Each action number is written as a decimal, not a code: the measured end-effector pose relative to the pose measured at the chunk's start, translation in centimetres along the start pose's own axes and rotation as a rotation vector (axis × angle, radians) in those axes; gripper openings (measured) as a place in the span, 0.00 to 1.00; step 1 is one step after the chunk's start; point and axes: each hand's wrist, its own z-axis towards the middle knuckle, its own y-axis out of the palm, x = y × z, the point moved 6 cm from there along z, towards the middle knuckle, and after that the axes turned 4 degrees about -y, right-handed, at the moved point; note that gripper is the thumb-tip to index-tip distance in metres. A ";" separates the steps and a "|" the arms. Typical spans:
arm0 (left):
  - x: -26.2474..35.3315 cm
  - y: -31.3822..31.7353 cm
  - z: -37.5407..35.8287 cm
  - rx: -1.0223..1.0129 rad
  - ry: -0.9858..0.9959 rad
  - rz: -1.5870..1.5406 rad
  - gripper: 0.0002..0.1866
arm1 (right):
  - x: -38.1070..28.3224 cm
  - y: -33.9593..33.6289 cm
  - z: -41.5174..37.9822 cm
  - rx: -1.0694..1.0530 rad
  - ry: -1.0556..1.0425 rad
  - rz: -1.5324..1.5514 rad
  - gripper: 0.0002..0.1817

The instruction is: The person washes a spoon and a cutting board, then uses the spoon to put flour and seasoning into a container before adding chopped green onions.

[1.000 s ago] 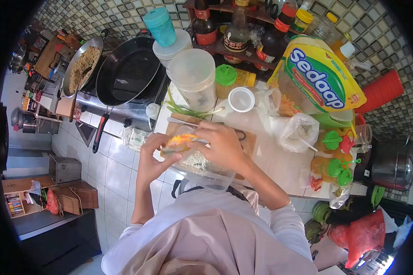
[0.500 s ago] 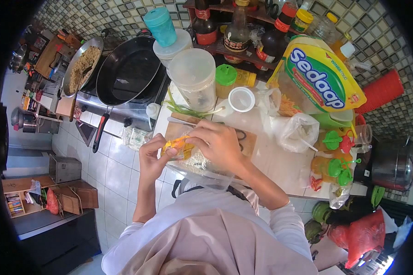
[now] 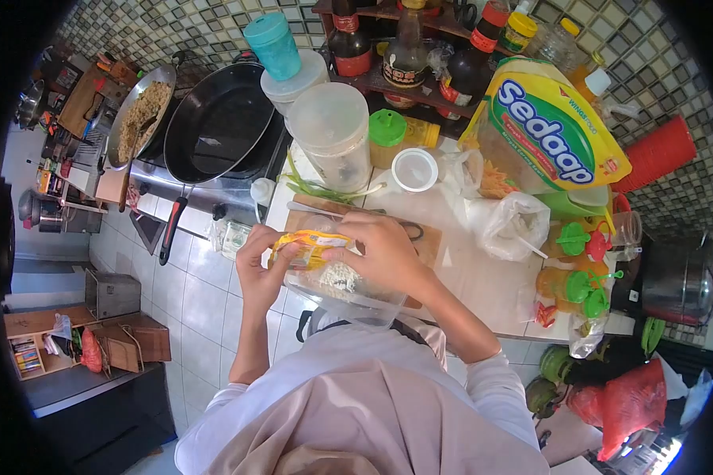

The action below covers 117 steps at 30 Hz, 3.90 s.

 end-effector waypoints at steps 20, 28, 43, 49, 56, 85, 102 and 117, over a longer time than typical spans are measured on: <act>-0.9 0.8 -0.3 -0.098 0.008 0.113 0.11 | 0.2 0.2 0.1 0.059 0.032 0.073 0.12; -0.7 0.3 -0.3 -0.112 0.061 0.120 0.11 | 0.5 -0.2 0.1 0.131 0.071 0.028 0.11; -0.6 0.6 -0.1 -0.135 0.124 0.203 0.11 | 1.2 0.5 -0.3 0.124 0.031 0.011 0.09; -0.6 0.9 0.0 -0.160 0.111 0.131 0.13 | 0.5 1.2 -0.3 0.016 0.013 0.044 0.10; -0.9 1.2 -0.2 -0.221 0.082 0.130 0.14 | 0.5 1.2 -0.2 0.003 0.017 -0.009 0.09; -3.1 1.2 -0.8 -0.184 -0.245 -0.371 0.08 | 0.4 0.2 -0.4 0.150 0.097 0.100 0.12; -4.6 0.9 -1.5 -0.160 -0.236 -0.199 0.06 | -0.4 1.1 -0.6 0.233 0.009 -0.113 0.07; -2.7 0.4 -0.8 -0.089 -0.121 -0.257 0.04 | -0.4 1.0 -0.2 0.046 0.084 0.037 0.12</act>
